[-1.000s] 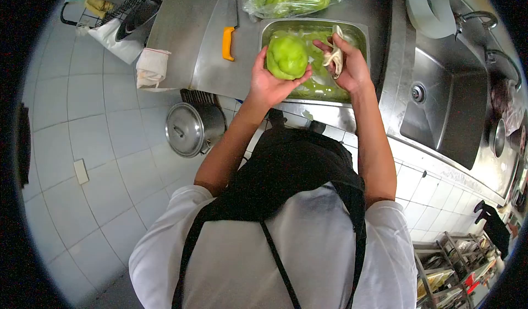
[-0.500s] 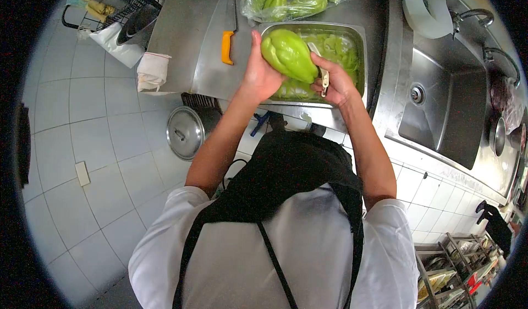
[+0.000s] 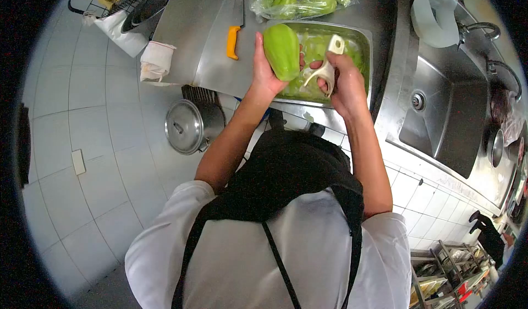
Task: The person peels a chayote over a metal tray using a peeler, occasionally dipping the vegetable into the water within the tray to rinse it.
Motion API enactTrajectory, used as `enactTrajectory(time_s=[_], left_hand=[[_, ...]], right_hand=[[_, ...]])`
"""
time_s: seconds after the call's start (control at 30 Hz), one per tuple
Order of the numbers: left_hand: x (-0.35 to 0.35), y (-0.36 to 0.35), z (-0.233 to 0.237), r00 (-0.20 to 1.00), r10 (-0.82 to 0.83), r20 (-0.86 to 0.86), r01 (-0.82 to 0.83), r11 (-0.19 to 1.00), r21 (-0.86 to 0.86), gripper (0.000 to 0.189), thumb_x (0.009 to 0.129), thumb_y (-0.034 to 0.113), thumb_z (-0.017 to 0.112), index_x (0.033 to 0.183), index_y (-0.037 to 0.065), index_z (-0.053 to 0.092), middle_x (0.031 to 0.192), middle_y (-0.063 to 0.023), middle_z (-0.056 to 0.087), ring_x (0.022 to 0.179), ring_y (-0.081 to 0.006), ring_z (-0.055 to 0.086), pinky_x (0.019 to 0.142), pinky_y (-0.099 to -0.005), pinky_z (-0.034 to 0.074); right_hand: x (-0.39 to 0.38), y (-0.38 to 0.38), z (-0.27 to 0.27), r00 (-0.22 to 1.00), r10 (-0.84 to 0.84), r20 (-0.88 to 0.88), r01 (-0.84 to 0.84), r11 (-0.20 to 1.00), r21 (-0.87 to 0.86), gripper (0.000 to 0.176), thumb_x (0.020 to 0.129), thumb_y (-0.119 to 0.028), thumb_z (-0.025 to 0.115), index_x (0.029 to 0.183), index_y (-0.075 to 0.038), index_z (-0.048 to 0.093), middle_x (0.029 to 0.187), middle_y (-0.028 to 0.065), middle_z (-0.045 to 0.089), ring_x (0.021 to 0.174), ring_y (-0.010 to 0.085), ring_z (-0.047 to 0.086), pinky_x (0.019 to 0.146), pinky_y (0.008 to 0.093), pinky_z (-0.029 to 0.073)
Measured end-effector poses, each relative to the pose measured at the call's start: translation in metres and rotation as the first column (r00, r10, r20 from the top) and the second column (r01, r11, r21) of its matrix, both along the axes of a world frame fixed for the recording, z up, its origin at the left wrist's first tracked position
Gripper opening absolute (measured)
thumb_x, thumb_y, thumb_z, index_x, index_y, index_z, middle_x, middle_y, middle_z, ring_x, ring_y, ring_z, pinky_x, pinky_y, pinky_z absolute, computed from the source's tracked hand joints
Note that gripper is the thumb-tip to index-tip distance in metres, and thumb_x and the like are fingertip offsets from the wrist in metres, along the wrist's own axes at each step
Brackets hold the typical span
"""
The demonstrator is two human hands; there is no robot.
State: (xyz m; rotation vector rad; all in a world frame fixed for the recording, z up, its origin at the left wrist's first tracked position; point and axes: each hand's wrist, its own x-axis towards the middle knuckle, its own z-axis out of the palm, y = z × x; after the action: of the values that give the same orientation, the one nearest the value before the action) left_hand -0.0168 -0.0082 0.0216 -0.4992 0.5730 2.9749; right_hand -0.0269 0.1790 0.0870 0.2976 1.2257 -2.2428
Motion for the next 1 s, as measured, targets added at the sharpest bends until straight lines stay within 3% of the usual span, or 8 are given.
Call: enactTrajectory(time_s=[0.07,0.13,0.2,0.43,0.7,0.8,0.93,1.0], left_hand=[[0.004,0.008,0.008,0.998,0.014,0.053,-0.015,1.000,0.022,0.071,0.090,0.071,0.044,0.125,0.009,0.053,0.115,-0.0163,0.061,0.102,-0.0333,0.061,0.088,-0.0500,0.050],[0.002,0.016,0.009,0.998,-0.001,0.056,-0.002,0.999,0.050,0.068,0.091,0.070,0.043,0.121,0.010,0.055,0.114,-0.0121,0.061,0.105,-0.0304,0.060,0.085,-0.0471,0.051],[0.000,0.017,0.002,0.999,-0.024,0.024,0.022,0.998,0.054,0.071,0.091,0.071,0.040,0.124,0.010,0.055,0.116,-0.0153,0.061,0.103,-0.0335,0.061,0.087,-0.0498,0.050],[0.008,0.022,0.011,0.999,-0.036,0.025,0.032,0.991,0.132,0.065,0.096,0.064,0.035,0.127,0.010,0.054,0.120,-0.0154,0.060,0.108,-0.0323,0.060,0.091,-0.0480,0.049],[0.013,0.028,0.010,0.999,-0.033,0.034,0.030,0.996,0.084,0.058,0.096,0.059,0.046,0.125,0.009,0.055,0.121,-0.0129,0.061,0.112,-0.0291,0.060,0.098,-0.0457,0.048],[0.013,0.028,0.013,0.998,-0.036,0.044,0.034,0.997,0.064,0.058,0.096,0.057,0.049,0.126,0.009,0.055,0.122,-0.0123,0.061,0.112,-0.0276,0.060,0.098,-0.0443,0.048],[0.011,0.033,0.014,0.997,-0.007,0.080,0.008,1.000,-0.015,0.060,0.097,0.059,0.042,0.126,0.008,0.052,0.118,-0.0122,0.060,0.110,-0.0293,0.060,0.093,-0.0464,0.050],[0.012,0.032,0.011,0.997,0.006,0.083,-0.004,1.000,-0.016,0.055,0.097,0.052,0.045,0.128,0.007,0.051,0.120,-0.0122,0.060,0.112,-0.0288,0.059,0.096,-0.0459,0.048]], right_hand=[[-0.004,-0.002,-0.002,0.994,-0.041,-0.104,0.036,0.998,-0.044,0.018,0.101,-0.018,0.050,0.111,-0.003,0.047,0.090,0.0129,0.064,0.073,0.0164,0.062,0.060,0.0260,0.051],[-0.005,-0.013,0.000,0.980,-0.066,-0.186,0.046,0.993,-0.109,0.018,0.102,-0.017,0.049,0.113,-0.003,0.045,0.092,0.0132,0.064,0.077,0.0173,0.062,0.066,0.0285,0.051],[-0.006,-0.017,-0.001,0.970,-0.040,-0.240,0.006,0.990,-0.138,0.021,0.103,-0.018,0.047,0.116,-0.002,0.043,0.093,0.0135,0.064,0.083,0.0187,0.062,0.076,0.0322,0.050],[-0.002,-0.023,-0.008,0.949,-0.044,-0.312,0.001,0.991,-0.137,0.030,0.102,-0.017,0.051,0.125,-0.002,0.038,0.096,0.0135,0.066,0.086,0.0196,0.063,0.078,0.0330,0.049],[0.000,-0.021,-0.005,0.924,-0.016,-0.381,-0.038,0.990,-0.136,0.032,0.100,-0.017,0.054,0.125,-0.003,0.039,0.097,0.0128,0.067,0.086,0.0188,0.064,0.074,0.0296,0.050],[-0.002,-0.015,-0.012,0.917,0.034,-0.397,-0.057,0.997,-0.046,0.027,0.101,-0.020,0.053,0.121,-0.005,0.044,0.098,0.0112,0.066,0.091,0.0185,0.064,0.085,0.0327,0.051],[0.001,-0.016,-0.015,0.913,0.006,-0.408,-0.037,0.997,-0.070,0.027,0.101,-0.020,0.052,0.121,-0.004,0.044,0.098,0.0108,0.066,0.090,0.0180,0.064,0.085,0.0328,0.051],[0.001,-0.016,-0.014,0.910,0.002,-0.414,-0.041,0.996,-0.084,0.027,0.101,-0.020,0.052,0.122,-0.004,0.044,0.098,0.0107,0.066,0.090,0.0180,0.064,0.085,0.0332,0.051]])
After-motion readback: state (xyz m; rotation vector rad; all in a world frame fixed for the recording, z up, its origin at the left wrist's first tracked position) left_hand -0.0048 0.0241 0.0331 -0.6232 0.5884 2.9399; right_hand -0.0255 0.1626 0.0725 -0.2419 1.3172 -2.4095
